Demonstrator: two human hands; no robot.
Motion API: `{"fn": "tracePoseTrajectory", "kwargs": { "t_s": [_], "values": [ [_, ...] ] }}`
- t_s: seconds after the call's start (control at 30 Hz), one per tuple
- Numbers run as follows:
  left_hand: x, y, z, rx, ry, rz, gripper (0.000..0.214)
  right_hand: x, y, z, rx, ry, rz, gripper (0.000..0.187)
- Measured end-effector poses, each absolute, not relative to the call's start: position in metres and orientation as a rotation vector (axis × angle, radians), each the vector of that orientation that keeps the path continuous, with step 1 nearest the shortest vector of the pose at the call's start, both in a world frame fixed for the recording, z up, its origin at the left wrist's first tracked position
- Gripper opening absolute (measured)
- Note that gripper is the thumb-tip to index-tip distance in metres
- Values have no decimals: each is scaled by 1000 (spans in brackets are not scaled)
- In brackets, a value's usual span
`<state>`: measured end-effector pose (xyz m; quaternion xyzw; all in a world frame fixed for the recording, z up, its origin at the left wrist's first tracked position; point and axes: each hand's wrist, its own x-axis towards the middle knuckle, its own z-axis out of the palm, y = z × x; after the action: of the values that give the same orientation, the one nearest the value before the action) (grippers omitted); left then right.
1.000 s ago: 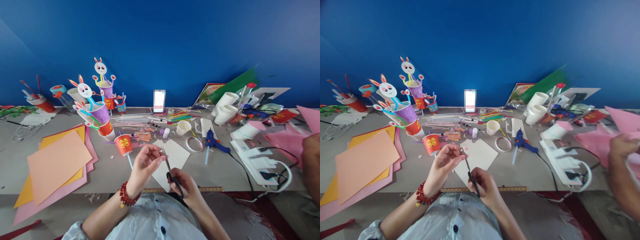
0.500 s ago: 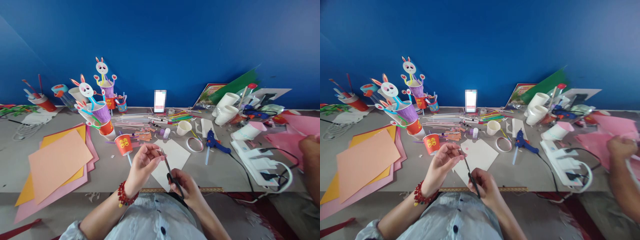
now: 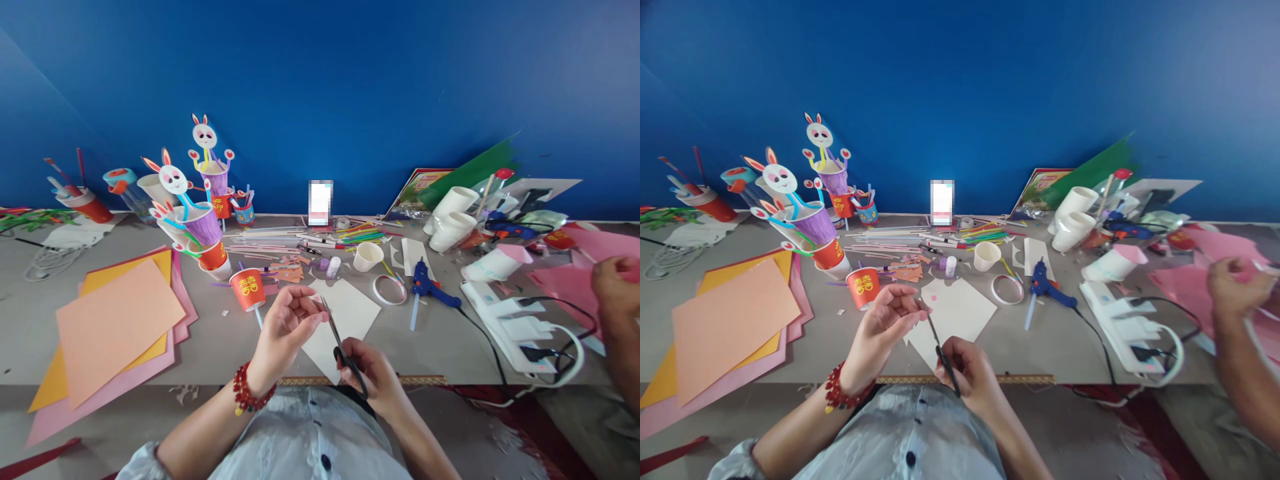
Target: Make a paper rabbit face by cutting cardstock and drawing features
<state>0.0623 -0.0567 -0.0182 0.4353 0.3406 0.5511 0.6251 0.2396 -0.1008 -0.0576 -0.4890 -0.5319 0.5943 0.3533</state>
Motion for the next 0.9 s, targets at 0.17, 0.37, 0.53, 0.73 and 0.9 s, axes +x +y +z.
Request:
{"fn": "tracePoseTrajectory", "kwargs": {
  "t_s": [0.17, 0.37, 0.53, 0.73, 0.9],
  "values": [
    [60, -54, -18, 1015, 778, 1274, 27, 243, -100, -62, -1250, -1432, 1497, 50],
    [59, -54, -17, 1042, 768, 1271, 27, 246, -100, -68, -1243, -1478, 1454, 48],
    [57, -53, -16, 1060, 777, 1256, 26, 247, -100, -68, -1242, -1504, 1440, 44],
    [56, -51, -13, 1081, 795, 1246, 25, 250, -100, -70, -1265, -1531, 1414, 39],
    [56, -51, -11, 1093, 796, 1244, 25, 250, -99, -71, -1276, -1554, 1397, 36]
  ]
}}
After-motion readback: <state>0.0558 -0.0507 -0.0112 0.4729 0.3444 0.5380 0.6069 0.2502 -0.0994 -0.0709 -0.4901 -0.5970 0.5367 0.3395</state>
